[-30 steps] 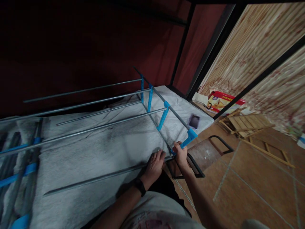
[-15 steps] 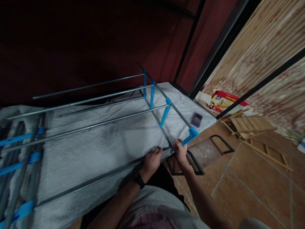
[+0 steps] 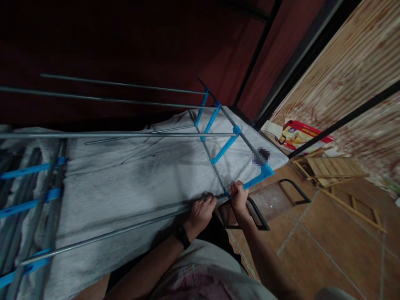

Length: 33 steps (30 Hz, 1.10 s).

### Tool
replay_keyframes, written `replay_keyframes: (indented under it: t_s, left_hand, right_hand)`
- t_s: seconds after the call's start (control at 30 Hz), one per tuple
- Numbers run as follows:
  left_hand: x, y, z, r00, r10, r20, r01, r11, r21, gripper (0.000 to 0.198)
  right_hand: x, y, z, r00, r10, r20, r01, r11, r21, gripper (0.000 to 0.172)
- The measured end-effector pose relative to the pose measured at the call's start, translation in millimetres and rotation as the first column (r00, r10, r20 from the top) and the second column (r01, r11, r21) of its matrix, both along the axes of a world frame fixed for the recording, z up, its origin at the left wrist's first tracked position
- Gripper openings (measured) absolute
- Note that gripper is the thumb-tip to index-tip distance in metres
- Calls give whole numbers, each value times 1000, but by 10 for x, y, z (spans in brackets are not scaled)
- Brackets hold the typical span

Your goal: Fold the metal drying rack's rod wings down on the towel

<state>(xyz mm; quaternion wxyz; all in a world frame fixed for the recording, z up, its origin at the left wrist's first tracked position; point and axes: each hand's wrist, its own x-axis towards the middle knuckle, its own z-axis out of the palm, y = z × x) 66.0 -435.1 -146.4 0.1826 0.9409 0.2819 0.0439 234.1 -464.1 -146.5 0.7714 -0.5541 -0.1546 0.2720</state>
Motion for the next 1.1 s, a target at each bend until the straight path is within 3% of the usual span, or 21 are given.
replay_keyframes:
  t_s: [0.13,0.37,0.57,1.1]
  left_hand:
    - [2,-85,75,1000,23,-12,-22,997,77,38]
    - [52,-196,249,998,38,-58,-37,999,27,47]
    - [80,-202,212,996,87,0,-86,990,-114,48]
    - [33,-192,255,988,149,38,-138,968,-210,49]
  right_hand:
    - [-2,-15,21,1000,22,-9,-22,1000,-11,37]
    - [-3,-30,4,997,40,-59,-40,999,-1,37]
    - [-48,-26,25,998,55,13,-54,998,-33,35]
    - [-91,-19,19,993,48,110,-44,998,-45,33]
